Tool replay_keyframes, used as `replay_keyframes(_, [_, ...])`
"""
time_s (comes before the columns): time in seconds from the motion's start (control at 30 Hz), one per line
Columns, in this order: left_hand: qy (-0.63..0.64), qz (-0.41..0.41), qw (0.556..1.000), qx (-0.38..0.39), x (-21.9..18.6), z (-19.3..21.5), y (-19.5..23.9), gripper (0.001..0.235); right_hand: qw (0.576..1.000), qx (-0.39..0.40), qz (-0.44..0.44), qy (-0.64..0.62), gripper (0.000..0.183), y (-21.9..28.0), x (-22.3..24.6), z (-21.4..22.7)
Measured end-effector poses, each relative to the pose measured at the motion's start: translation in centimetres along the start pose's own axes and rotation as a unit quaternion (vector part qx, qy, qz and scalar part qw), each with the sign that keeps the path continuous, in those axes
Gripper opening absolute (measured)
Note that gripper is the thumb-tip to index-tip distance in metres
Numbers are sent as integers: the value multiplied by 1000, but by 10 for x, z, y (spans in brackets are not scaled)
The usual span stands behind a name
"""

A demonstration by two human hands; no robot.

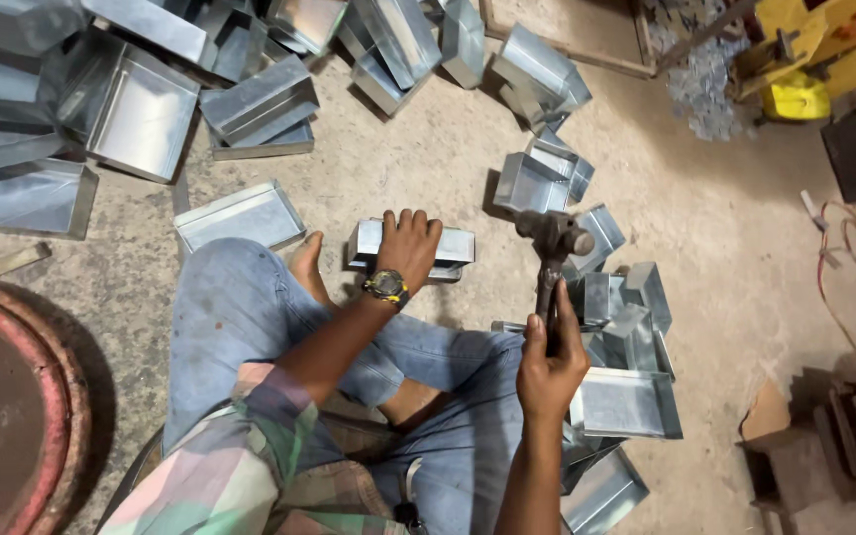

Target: The person uses a hammer to flatten the edges and seams of several small rectangular metal boxes while sitting on the floor.

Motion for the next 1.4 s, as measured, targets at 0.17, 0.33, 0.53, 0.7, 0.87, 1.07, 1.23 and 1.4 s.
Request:
replay_keyframes(0.17, [-10,4,1000,21,4,-15,5,15,995,-54,-47,-76,52,14,-40,-21])
replay_keyframes(0.33, [-24,-1,999,27,4,-20,8,13,987,5,125,103,55,17,-80,-59])
replay_keyframes(0.53, [-40,-2,999,25,7,-20,5,10,964,-37,-180,-190,60,26,-123,-47])
replay_keyframes(0.7, [-62,-7,997,36,4,-26,3,10,976,45,-158,-143,60,18,-125,-60])
replay_keyframes(0.87, [-34,-14,999,19,2,-23,1,11,949,43,-223,-219,62,-4,-123,-31])
replay_keyframes(1.07, [-32,-8,998,55,0,-28,2,10,926,-63,-221,-301,64,4,-129,-23])
replay_keyframes(1.23, [15,-26,999,28,-26,-38,-6,13,907,203,-316,-189,47,34,-121,-66])
replay_keyframes(1.4, [80,13,994,80,-27,-45,-7,11,991,85,-56,-89,49,35,-68,-45])
Point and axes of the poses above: each hand's wrist, its own y-axis away from the middle knuckle, its own z-axis out of the back of the hand, x = y × z, the point moved 3 cm from there along -y, towards the middle knuckle, and after that the axes turned 4 degrees about -x, right-handed, at the moved point
